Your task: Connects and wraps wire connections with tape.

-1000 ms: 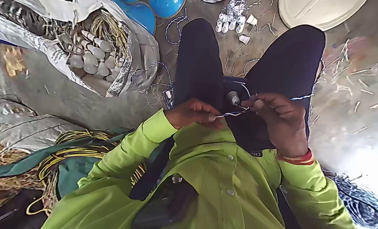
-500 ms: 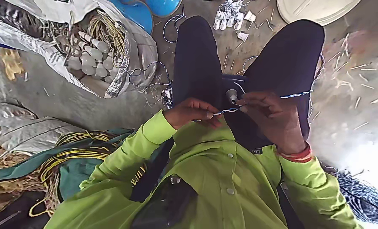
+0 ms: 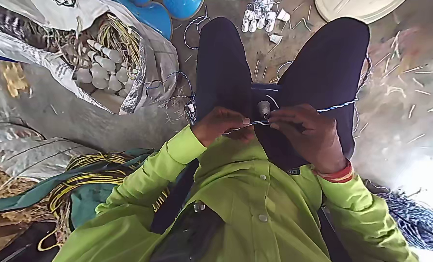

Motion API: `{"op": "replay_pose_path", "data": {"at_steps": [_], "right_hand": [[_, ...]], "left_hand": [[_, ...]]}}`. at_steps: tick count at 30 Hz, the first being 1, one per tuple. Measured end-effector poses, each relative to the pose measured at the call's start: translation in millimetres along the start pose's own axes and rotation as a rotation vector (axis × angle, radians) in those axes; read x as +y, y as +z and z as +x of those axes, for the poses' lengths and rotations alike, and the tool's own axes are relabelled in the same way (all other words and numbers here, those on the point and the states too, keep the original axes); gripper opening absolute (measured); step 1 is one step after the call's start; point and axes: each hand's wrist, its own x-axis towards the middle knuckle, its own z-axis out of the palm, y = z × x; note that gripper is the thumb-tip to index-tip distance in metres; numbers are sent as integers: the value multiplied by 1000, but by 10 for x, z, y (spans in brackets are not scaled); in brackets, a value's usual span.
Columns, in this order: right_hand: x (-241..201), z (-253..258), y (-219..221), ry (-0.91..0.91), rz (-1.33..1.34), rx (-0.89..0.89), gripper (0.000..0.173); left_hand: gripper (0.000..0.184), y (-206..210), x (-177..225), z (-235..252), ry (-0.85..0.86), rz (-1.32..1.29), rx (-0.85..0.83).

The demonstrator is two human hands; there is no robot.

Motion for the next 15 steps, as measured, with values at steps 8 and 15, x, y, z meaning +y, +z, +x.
{"op": "replay_pose_path", "data": {"at_steps": [8, 15], "right_hand": [[-74, 47, 79, -27, -80, 6, 24], [-153, 27, 224, 105, -49, 135, 28]], "left_hand": [[17, 112, 3, 182, 149, 340, -31], [11, 227, -83, 252, 185, 450, 153]]}}
